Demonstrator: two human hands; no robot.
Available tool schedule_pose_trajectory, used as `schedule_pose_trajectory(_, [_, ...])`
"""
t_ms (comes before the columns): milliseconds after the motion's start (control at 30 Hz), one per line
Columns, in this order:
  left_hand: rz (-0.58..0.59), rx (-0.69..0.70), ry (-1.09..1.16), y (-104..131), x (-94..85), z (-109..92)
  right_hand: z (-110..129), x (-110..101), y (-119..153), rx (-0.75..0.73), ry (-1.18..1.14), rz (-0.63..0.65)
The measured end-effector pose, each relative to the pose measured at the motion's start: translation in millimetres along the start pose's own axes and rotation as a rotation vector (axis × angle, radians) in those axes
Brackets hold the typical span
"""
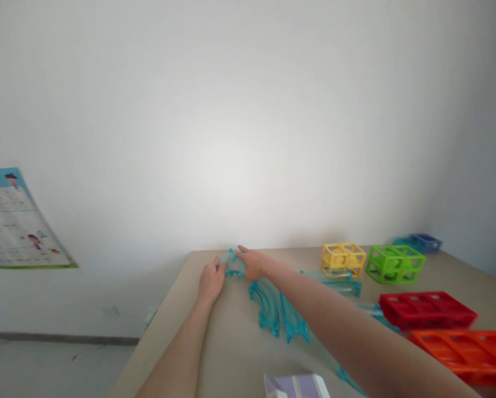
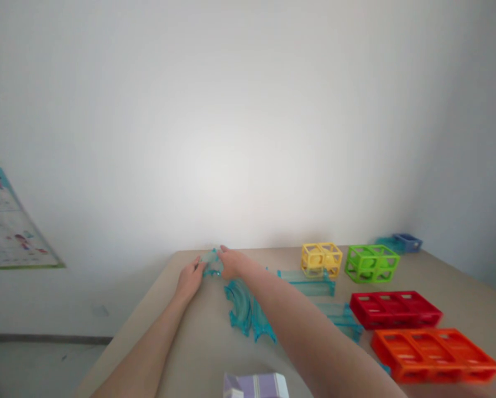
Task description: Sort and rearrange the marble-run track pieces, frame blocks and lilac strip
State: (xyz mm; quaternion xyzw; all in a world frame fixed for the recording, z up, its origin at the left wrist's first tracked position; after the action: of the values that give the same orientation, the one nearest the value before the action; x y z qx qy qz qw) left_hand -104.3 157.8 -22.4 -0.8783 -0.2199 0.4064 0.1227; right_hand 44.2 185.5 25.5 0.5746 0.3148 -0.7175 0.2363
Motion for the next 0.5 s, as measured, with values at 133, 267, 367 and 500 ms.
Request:
schedule_pose_trajectory(133, [-0.038,0.115,0.009,2,-2.4,-7,-10,-15,6,0.112,0.039,0.001])
schedule_pose_trajectory(267, [-0.026,0.254,0.050,9,-4.9,-18,-10,-29,18,0.280,0.081,0.043])
schedule_pose_trajectory(367, [0.051,0.336,0.103,14,-0.1,-26,-4,-33,31,0.348,0.078,0.146])
schedule_pose_trajectory(500, [0.137,0.358,0.182,18,8.6,-29,8,-30,49,0.373,0.031,0.273])
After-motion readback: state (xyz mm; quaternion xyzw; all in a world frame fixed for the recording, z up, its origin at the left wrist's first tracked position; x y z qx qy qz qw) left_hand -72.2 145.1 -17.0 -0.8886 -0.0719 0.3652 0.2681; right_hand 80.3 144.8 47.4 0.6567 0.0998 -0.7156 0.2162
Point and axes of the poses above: each hand's wrist, its own y-axis away from the middle knuckle, its own x-axis out of the palm, z = x × y, the point moved 5 cm from there along -y, towards the middle knuckle, and after that the axes turned 4 degrees about -z, right-handed, at the moved point
